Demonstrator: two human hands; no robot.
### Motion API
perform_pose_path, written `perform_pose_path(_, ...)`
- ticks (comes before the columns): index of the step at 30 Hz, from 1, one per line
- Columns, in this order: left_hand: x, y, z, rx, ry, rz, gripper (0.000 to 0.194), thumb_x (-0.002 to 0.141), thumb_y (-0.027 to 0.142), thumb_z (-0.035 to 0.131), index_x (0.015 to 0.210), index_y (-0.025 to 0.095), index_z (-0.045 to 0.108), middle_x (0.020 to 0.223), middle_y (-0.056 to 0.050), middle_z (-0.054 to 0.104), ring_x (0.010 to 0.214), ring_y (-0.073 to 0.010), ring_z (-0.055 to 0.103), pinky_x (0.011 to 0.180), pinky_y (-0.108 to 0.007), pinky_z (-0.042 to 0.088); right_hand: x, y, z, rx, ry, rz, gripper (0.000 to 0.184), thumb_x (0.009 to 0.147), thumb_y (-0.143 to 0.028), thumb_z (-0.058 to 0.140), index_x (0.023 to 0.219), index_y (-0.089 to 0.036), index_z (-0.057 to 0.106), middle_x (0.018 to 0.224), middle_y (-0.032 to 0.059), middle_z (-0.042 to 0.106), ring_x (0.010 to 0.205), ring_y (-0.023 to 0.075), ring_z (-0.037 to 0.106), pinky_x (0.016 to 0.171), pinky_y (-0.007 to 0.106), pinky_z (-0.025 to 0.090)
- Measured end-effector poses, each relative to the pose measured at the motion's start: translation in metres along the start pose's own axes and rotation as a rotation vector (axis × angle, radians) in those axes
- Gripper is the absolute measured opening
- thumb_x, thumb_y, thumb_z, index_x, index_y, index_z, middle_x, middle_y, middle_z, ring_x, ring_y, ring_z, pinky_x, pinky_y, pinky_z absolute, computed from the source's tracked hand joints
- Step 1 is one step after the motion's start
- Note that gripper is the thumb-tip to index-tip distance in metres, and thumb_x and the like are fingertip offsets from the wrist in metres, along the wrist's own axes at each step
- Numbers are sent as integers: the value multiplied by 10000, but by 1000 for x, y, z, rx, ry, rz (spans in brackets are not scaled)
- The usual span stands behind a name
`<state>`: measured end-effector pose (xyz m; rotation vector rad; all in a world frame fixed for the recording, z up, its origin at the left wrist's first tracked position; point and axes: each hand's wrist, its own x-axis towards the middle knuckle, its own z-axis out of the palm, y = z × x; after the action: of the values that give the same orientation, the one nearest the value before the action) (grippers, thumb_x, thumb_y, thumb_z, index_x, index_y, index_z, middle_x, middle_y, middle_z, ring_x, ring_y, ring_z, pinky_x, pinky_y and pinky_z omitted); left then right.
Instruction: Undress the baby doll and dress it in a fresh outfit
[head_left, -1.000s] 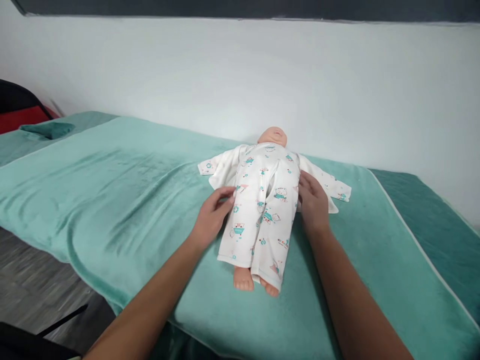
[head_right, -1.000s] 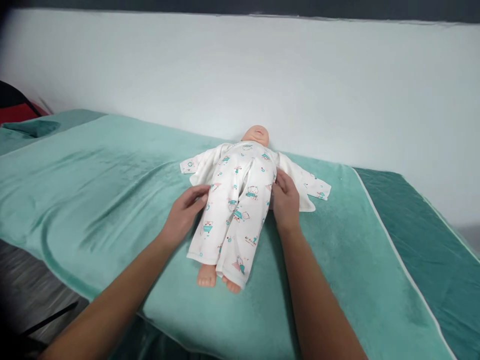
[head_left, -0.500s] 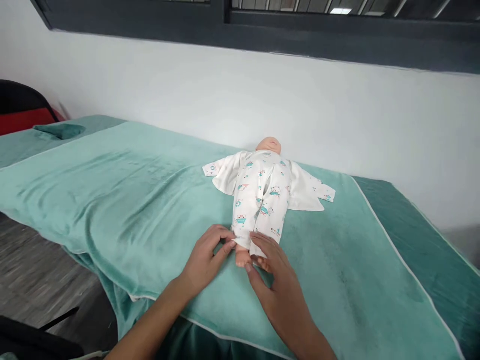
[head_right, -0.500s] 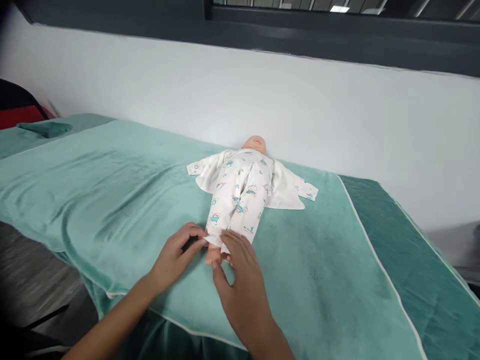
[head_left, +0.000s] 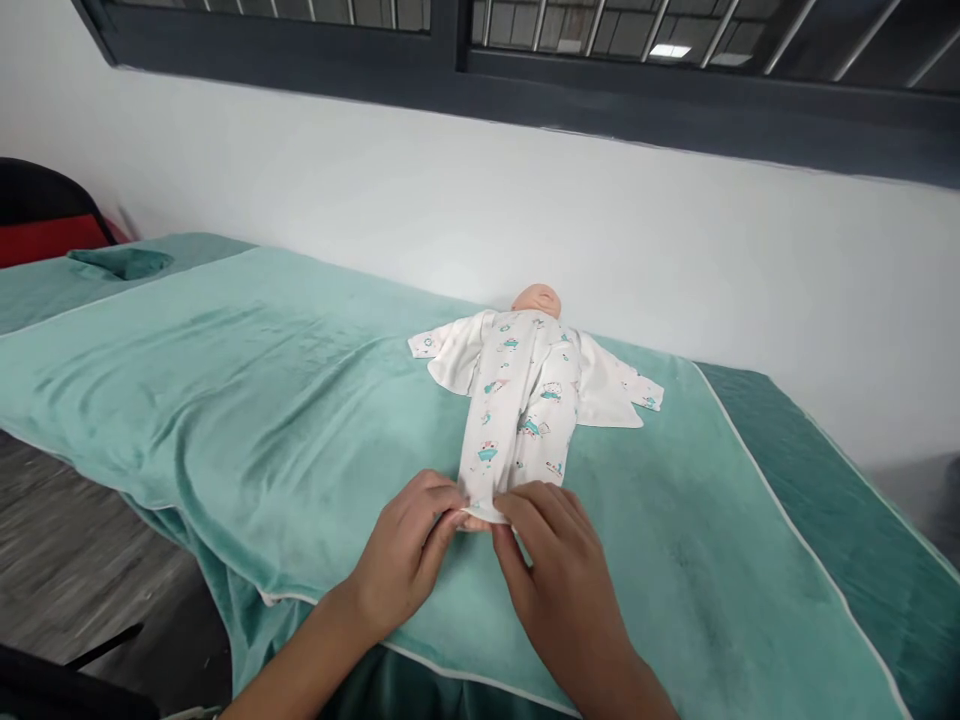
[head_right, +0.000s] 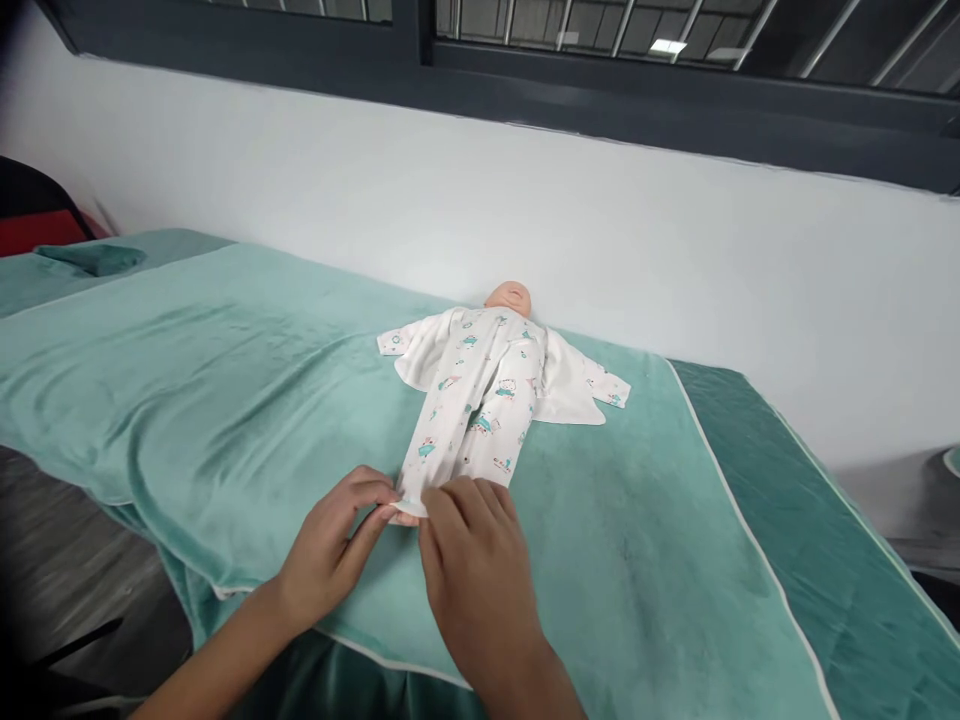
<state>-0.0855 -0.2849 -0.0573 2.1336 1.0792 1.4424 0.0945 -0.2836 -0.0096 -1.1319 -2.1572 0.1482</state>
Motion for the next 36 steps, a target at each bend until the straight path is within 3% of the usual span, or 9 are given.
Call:
perform_pose_path(4, -23, -17, -3, 67, 21, -125, 157, 982, 100, 484, 1049, 212, 570, 920, -14, 603, 853, -126, 580, 772, -248, 468, -19, 4, 1, 60, -67, -38, 159, 977, -99, 513, 991, -224, 611, 946, 31, 650, 890, 200, 583, 817, 367, 450)
perform_pose_path(8, -26, -22, -2, 25, 16, -271, 98, 993, 153, 496, 995, 213, 574, 890, -6, 599, 819, -123, 577, 744, -252, 465, -44, 24, 6, 94, 71, 56, 263, 970, -114, 543, 1192, -248, 589, 1177, 65, 616, 1102, 204, 582, 934, 361, 491)
perform_pose_path(12, -14, -12, 0, 72, -4, -148, 158, 974, 166, 548, 1116, 221, 592, 1046, -39, 625, 989, -149, 591, 866, -283, 485, -64, 44, 13, 8, 184, 235, 319, 959, -237, 614, 1273, -247, 557, 1232, 88, 579, 1125, 219, 592, 927, 358, 530)
perform_pose_path(18, -3, 1, 19, 291, -147, 82, 352, 922, 235, 657, 1259, 205, 562, 1152, -84, 632, 1098, -223, 567, 937, -371, 483, -64, 47, 19, 66, 147, 340, 96, 958, -310, 626, 1016, -248, 581, 934, 13, 636, 845, 186, 641, 732, 308, 536)
perform_pose_path(23, 4, 9, 34, 466, -213, 68, 349, 948, 192, 592, 1295, 201, 552, 1159, -86, 634, 1067, -238, 554, 888, -397, 463, -58, 39, 9, 168, 132, 309, 121, 968, -271, 610, 877, -235, 539, 804, -23, 614, 720, 140, 613, 668, 247, 499)
perform_pose_path(29, 15, 19, 41, 445, -166, 106, 260, 956, 144, 542, 1202, 210, 596, 1098, -58, 662, 1045, -221, 567, 884, -401, 425, -54, 26, -18, 165, 204, 222, 88, 954, -163, 591, 984, -243, 569, 919, -1, 624, 811, 123, 629, 704, 205, 493)
perform_pose_path(36, 11, 26, 46, 370, -85, 139, 136, 925, 132, 548, 1043, 178, 597, 979, -67, 684, 967, -231, 593, 870, -419, 442, -65, 41, 0, 262, 133, 285, 103, 958, -183, 597, 880, -230, 548, 829, -12, 611, 733, 126, 610, 667, 217, 498)
